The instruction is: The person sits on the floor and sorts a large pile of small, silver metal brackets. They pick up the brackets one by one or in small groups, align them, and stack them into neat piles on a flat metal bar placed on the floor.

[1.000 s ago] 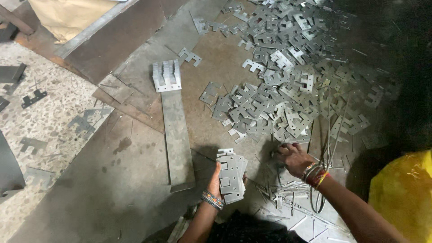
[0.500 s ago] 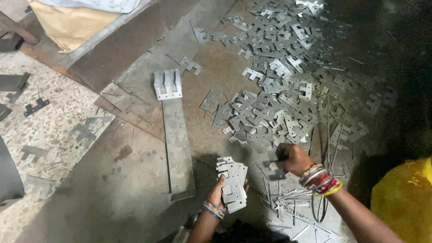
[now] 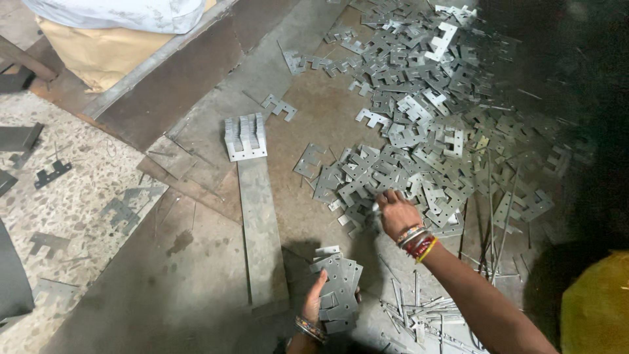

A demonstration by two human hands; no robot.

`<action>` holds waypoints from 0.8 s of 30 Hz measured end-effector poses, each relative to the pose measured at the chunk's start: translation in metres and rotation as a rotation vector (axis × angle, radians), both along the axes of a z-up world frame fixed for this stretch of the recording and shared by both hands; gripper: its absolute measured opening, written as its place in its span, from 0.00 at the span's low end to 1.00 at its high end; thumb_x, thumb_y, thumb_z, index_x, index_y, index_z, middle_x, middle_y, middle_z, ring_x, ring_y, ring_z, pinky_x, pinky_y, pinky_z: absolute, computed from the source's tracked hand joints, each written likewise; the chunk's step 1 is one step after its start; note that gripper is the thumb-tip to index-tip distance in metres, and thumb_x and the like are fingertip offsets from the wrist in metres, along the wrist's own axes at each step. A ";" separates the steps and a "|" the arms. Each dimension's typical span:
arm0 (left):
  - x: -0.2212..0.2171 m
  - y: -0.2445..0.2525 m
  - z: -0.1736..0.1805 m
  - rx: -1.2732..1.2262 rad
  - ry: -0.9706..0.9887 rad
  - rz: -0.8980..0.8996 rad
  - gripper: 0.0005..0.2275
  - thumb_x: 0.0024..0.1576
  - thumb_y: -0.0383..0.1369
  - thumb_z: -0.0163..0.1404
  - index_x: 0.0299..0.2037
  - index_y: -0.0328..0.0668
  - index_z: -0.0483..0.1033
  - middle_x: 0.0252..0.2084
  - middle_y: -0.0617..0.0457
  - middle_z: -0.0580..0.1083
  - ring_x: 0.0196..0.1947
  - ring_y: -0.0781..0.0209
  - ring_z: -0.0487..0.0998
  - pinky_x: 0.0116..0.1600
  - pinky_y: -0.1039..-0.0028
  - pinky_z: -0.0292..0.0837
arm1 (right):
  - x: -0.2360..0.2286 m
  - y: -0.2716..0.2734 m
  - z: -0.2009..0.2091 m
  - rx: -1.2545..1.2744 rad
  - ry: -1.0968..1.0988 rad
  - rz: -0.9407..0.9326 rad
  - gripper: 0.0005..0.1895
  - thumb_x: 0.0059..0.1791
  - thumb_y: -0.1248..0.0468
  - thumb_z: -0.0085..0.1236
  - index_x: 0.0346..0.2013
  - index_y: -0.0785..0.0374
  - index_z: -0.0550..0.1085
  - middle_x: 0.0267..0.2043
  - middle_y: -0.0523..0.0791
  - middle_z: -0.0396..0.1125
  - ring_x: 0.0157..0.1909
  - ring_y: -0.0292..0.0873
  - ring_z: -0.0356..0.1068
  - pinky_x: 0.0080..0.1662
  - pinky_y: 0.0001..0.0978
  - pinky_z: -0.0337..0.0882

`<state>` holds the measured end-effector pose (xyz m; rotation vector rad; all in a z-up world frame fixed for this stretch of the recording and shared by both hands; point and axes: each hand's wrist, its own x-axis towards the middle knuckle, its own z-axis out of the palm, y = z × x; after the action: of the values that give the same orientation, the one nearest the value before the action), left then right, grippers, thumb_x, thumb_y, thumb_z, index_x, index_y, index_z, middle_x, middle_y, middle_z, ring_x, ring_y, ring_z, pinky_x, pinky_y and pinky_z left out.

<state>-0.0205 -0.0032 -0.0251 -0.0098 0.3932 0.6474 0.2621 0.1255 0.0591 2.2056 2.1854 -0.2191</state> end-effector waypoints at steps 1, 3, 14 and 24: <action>-0.002 0.000 -0.004 0.000 0.008 0.030 0.29 0.61 0.54 0.44 0.56 0.33 0.72 0.42 0.39 0.80 0.37 0.48 0.83 0.43 0.60 0.81 | 0.000 0.013 -0.011 0.042 -0.053 0.033 0.25 0.49 0.69 0.50 0.62 0.56 0.70 0.66 0.49 0.62 0.66 0.52 0.66 0.58 0.46 0.73; -0.006 0.003 -0.009 0.022 -0.004 0.073 0.29 0.63 0.56 0.43 0.56 0.33 0.72 0.42 0.41 0.80 0.36 0.49 0.83 0.42 0.60 0.81 | 0.008 0.035 -0.031 0.232 -0.094 0.175 0.25 0.45 0.68 0.51 0.58 0.57 0.71 0.67 0.52 0.61 0.66 0.54 0.65 0.61 0.46 0.71; -0.011 0.003 0.007 -0.036 0.075 -0.015 0.27 0.56 0.47 0.51 0.58 0.29 0.70 0.46 0.38 0.79 0.42 0.46 0.83 0.48 0.58 0.81 | 0.035 -0.077 -0.014 0.366 -0.144 0.533 0.24 0.42 0.64 0.58 0.52 0.68 0.74 0.62 0.59 0.65 0.58 0.55 0.71 0.57 0.45 0.73; 0.020 -0.002 0.015 -0.043 0.180 -0.062 0.23 0.53 0.37 0.55 0.56 0.31 0.72 0.44 0.41 0.79 0.42 0.46 0.83 0.46 0.56 0.82 | 0.069 -0.076 0.058 0.260 1.012 -0.433 0.14 0.49 0.70 0.57 0.47 0.72 0.78 0.39 0.51 0.78 0.36 0.41 0.75 0.39 0.34 0.75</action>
<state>-0.0005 -0.0052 -0.0098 0.0195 0.5789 0.5797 0.3310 0.0496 0.1172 3.1571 2.0582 -1.4039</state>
